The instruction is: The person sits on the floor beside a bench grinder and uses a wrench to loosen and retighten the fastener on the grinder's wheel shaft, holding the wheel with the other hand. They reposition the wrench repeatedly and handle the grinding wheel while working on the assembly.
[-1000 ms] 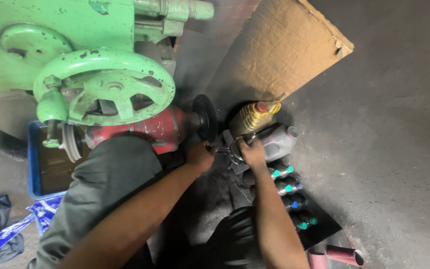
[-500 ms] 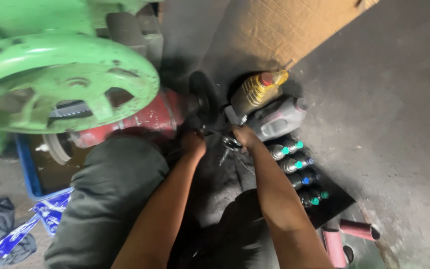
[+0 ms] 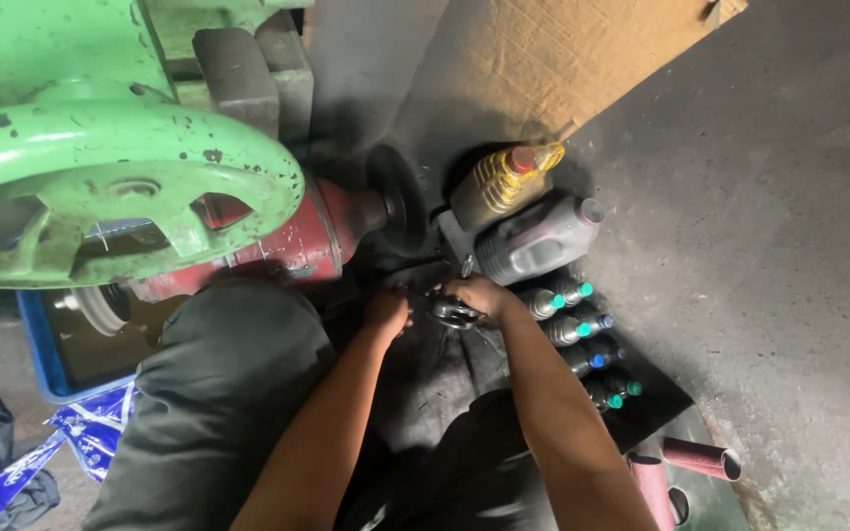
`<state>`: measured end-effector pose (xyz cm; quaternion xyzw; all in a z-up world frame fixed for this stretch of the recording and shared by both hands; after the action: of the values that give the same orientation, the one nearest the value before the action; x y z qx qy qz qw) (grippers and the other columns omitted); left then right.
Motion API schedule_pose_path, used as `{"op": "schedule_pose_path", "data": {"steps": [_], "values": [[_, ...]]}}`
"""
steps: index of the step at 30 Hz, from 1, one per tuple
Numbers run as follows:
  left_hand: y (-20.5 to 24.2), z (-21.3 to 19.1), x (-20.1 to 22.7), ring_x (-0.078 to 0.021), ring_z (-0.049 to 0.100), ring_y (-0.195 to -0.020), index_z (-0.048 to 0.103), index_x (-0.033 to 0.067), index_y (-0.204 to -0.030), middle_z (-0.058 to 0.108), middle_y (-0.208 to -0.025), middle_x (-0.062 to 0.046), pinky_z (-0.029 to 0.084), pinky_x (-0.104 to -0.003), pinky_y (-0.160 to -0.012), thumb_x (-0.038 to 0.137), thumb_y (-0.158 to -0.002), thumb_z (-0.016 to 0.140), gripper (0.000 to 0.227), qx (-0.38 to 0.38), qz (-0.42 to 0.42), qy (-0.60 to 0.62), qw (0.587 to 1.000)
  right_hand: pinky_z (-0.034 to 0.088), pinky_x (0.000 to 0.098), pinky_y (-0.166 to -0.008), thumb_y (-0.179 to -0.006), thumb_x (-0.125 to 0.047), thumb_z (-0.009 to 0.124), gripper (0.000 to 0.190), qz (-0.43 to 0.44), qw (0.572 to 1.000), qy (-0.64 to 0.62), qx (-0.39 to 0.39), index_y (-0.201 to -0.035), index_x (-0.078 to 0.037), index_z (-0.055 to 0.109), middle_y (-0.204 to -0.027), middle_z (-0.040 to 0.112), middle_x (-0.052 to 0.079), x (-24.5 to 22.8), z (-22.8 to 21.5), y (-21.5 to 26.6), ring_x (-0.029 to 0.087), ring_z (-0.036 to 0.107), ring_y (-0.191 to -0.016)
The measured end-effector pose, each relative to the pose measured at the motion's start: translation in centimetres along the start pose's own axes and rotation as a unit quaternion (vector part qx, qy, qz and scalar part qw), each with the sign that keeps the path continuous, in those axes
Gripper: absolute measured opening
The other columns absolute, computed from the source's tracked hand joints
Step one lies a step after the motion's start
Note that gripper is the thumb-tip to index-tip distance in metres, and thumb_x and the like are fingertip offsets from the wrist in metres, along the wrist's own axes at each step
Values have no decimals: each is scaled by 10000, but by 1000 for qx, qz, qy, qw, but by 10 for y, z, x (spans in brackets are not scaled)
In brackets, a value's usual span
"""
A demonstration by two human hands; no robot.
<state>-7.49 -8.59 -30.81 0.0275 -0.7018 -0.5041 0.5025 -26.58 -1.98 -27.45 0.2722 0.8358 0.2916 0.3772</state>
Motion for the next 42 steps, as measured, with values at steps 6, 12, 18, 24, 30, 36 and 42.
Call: {"op": "schedule_pose_path", "data": {"steps": [6,12,18,24,30,36,42], "values": [[-105,17,-25,-409,704,-821,625,11,-1196,723,-957,-235,562,-491,-695,352,-925,599,437,285,508,-361,728,529,404,-576,-856,-356,613,379,18,996,-81,24,-1106,-112,760,-901,740,141,-30,-14,-3,244,677,-693],[-14,-32,38,-505,639,-893,640,11,-1007,681,-934,-281,497,-575,-757,256,-1050,493,289,291,373,-76,878,539,422,-460,-899,-333,501,405,45,990,-77,111,-1069,-45,730,-812,713,172,-60,-35,0,285,675,-553],[-3,-44,61,-506,641,-902,629,8,-990,680,-925,-266,495,-567,-742,224,-1052,456,284,298,405,-16,864,523,433,-428,-931,-309,509,426,98,975,-157,121,-1011,60,705,-768,695,248,-47,-28,-22,308,650,-470],[-4,-52,68,-502,640,-919,628,6,-1014,676,-970,-262,512,-546,-760,239,-1060,489,275,343,411,-12,844,579,484,-451,-907,-311,532,379,108,951,-266,112,-1125,-24,647,-778,681,145,-50,-16,-28,285,646,-501],[1,-58,71,-459,660,-914,642,47,-999,693,-959,-217,524,-518,-761,279,-1049,517,268,319,353,-17,879,565,471,-456,-947,-291,515,376,115,939,-309,98,-1092,29,649,-739,678,216,-36,-12,-38,294,639,-464],[1,-57,70,-463,652,-922,651,63,-997,694,-966,-212,520,-524,-754,288,-1032,541,253,332,369,-32,867,548,468,-425,-948,-259,505,352,117,938,-312,100,-1106,26,637,-719,660,195,-27,-11,-44,291,611,-449],[5,-55,72,-468,651,-906,663,77,-1004,701,-949,-214,509,-542,-743,296,-1029,526,260,305,354,-40,883,532,438,-414,-998,-345,501,433,122,941,-296,106,-1140,43,631,-743,670,183,-24,-14,-41,268,624,-484]]}}
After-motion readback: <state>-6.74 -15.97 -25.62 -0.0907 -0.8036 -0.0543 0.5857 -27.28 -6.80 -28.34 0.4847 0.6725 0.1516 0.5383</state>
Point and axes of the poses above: each hand's wrist, its own y-axis away from the middle knuckle, its own z-axis out of the palm, x = y × z, the point moved 8 cm from there along -y, towards the middle knuckle
